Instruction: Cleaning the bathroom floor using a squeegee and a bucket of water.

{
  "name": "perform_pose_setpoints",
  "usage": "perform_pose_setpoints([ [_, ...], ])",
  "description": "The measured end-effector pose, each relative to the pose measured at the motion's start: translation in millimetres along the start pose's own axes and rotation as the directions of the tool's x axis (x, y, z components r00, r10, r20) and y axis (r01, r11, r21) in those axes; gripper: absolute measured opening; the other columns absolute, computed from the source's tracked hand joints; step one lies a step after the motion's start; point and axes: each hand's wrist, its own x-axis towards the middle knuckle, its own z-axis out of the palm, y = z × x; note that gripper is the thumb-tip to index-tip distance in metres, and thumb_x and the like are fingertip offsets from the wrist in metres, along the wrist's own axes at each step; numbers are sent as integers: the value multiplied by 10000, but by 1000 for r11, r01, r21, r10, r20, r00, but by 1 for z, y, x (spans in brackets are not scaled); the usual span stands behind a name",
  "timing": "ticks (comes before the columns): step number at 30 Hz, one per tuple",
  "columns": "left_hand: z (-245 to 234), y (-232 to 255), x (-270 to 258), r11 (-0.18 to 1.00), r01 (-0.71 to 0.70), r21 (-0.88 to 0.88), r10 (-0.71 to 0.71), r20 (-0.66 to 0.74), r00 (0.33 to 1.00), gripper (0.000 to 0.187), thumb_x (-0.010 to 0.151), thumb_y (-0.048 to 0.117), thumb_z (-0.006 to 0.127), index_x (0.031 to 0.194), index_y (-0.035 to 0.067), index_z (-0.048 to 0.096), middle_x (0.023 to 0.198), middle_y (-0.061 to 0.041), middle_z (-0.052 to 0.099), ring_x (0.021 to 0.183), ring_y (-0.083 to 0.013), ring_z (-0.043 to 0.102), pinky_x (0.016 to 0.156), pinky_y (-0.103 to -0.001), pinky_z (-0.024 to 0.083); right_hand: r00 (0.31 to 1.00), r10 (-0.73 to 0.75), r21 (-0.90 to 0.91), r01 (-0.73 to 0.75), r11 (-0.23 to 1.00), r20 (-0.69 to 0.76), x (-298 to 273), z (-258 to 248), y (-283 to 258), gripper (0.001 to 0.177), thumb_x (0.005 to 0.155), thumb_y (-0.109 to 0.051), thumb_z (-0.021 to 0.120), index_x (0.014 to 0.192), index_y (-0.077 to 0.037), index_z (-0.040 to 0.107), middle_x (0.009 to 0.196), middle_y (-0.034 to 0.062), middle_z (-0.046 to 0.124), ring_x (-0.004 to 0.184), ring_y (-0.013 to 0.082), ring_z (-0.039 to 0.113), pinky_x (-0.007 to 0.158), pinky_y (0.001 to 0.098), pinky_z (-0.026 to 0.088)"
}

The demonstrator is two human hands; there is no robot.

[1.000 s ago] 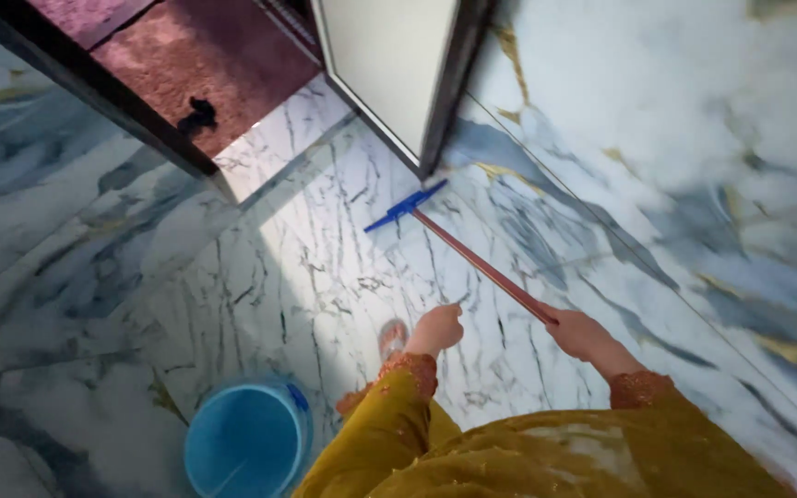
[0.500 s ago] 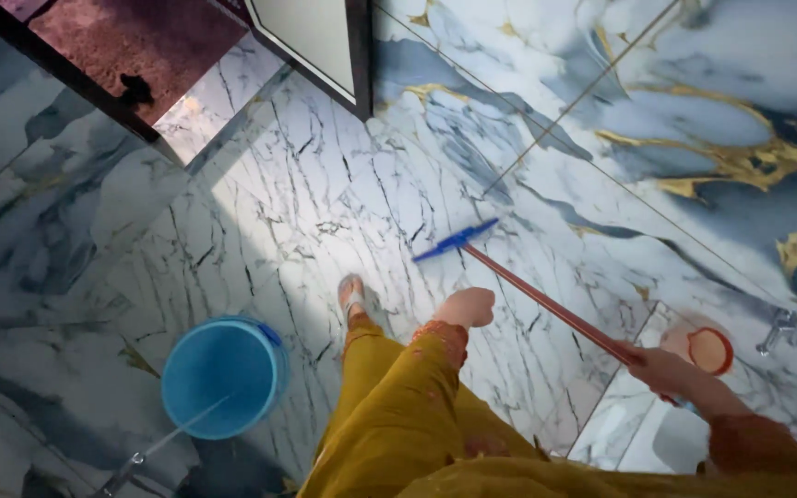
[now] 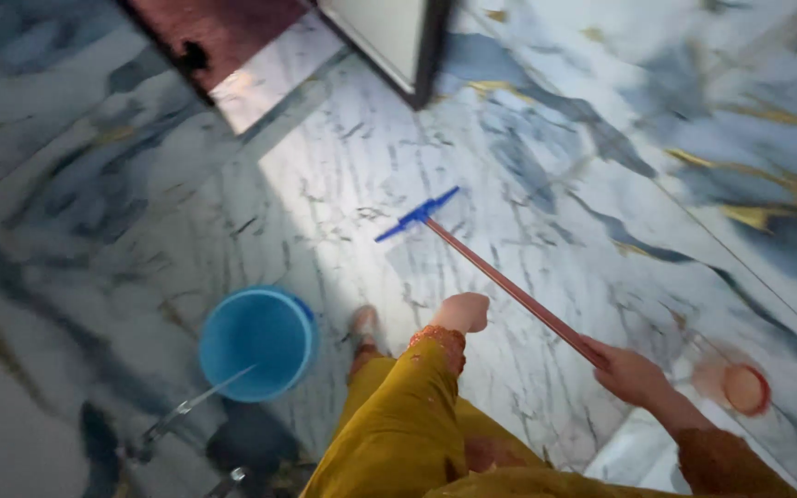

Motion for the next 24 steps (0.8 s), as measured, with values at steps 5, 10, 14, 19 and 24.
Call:
perform_pose_setpoints([
  [5, -70, -102, -78, 968, 175, -177, -200, -132, 971, 340, 825, 71, 564, 1123, 30, 723, 1186, -195, 717, 1140, -412, 665, 927, -494, 551, 979, -176, 25, 175, 984, 101, 99, -52, -235, 694, 815, -161, 649, 1470, -338, 502, 1066, 116, 758, 949, 324, 715, 821, 456, 557],
  [10, -70, -254, -97, 842, 281, -461, -453, -320, 832, 568, 853, 144, 564, 1413, 54, 526, 1300, -218, 644, 1229, -400, 613, 998, -488, 497, 897, -413, 18, 416, 909, 156, 198, -38, -411, 722, 794, -142, 662, 1476, -319, 505, 1086, 125, 746, 983, 327, 697, 840, 447, 551],
  [14, -86, -327, -138, 601, 283, -747, -684, -299, 665, 892, 838, 146, 584, 1624, 40, 176, 1448, -297, 507, 1323, -444, 518, 1081, -475, 446, 811, -546, 162, 522, 837, 208, 248, -19, -526, 699, 822, -141, 645, 1477, -343, 507, 1044, 133, 750, 875, 314, 710, 752, 428, 573],
  [19, -66, -398, -135, 589, -63, -805, -685, -539, 490, 906, 772, 76, 607, 1594, 27, 231, 1540, -285, 433, 1457, -416, 407, 1159, -436, 382, 768, -416, 272, 320, 908, 487, 276, 8, -616, 658, 927, -202, 585, 1523, -446, 448, 888, 141, 725, 583, 262, 667, 532, 396, 565],
  [24, -80, -363, -166, 454, 89, -886, -763, -336, 553, 875, 777, 76, 583, 1604, 61, 300, 1394, -275, 590, 1344, -400, 552, 1080, -412, 461, 767, -442, 78, 462, 883, 465, 280, 37, -590, 610, 974, -246, 549, 1514, -503, 432, 854, 134, 735, 599, 246, 673, 592, 394, 575],
])
